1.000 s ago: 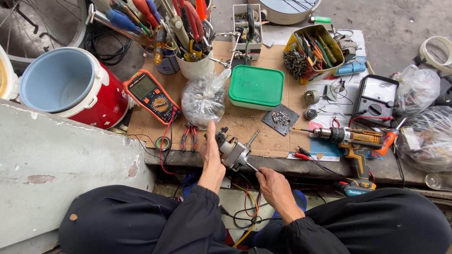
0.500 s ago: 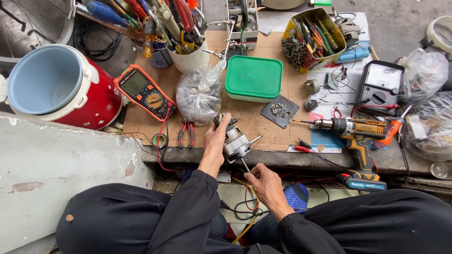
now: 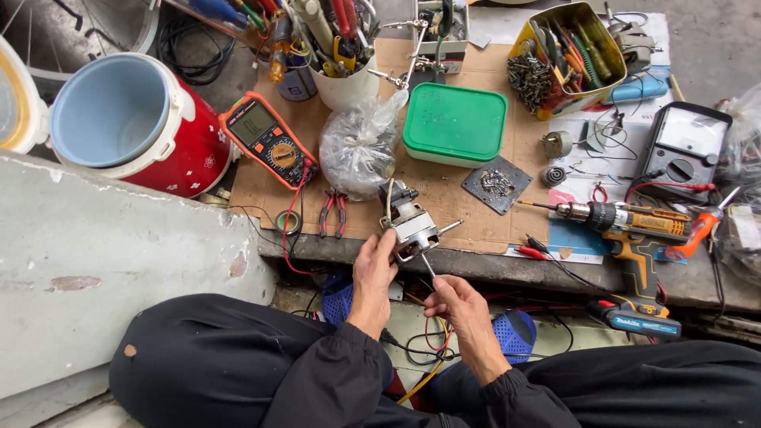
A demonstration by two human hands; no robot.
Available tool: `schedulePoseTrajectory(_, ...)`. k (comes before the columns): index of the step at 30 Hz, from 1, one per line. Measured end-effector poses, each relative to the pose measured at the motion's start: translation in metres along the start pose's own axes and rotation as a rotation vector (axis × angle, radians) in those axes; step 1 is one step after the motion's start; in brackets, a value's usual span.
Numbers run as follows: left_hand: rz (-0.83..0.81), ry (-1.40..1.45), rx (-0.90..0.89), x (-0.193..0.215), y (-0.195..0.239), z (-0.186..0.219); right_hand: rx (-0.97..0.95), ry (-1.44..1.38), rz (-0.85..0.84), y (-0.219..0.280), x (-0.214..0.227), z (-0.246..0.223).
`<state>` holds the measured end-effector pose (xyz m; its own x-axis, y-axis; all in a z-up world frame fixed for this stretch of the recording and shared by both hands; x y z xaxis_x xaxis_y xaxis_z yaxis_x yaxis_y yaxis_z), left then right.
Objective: The person sits on the floor and works on a small electrical device, using a screwdriver to manipulate its components. They then use a power drill to work on the device before setting it down and reaching for other tools from a nearby container.
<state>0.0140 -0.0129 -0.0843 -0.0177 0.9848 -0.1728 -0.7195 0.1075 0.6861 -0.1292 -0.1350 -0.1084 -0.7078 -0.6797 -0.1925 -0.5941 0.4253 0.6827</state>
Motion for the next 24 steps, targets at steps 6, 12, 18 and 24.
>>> schedulePoseTrajectory(6,-0.035,0.106,0.076,-0.005,0.003,0.002,0.036,-0.054,0.081,-0.006,0.008,0.007)
schedulePoseTrajectory(12,0.018,0.151,0.063,-0.002,-0.009,-0.014,0.025,-0.036,0.008,-0.008,0.006,0.013)
schedulePoseTrajectory(18,-0.011,0.065,0.027,-0.008,-0.003,-0.012,0.069,0.17,0.139,0.003,-0.002,-0.002)
schedulePoseTrajectory(24,0.022,-0.009,0.039,-0.006,0.003,-0.008,0.097,0.08,0.091,-0.001,0.003,0.003)
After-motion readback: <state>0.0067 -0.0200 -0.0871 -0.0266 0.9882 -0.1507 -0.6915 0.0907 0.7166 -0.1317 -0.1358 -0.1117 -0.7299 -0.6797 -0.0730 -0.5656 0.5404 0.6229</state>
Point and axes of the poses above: each hand's wrist, its own y-axis away from the middle knuckle, its own x-axis out of the back of the hand, z = x × y, the point moved 5 cm from there along -y, towards the middle knuckle, and after that the axes turned 4 degrees about z, right-handed, at the moved point
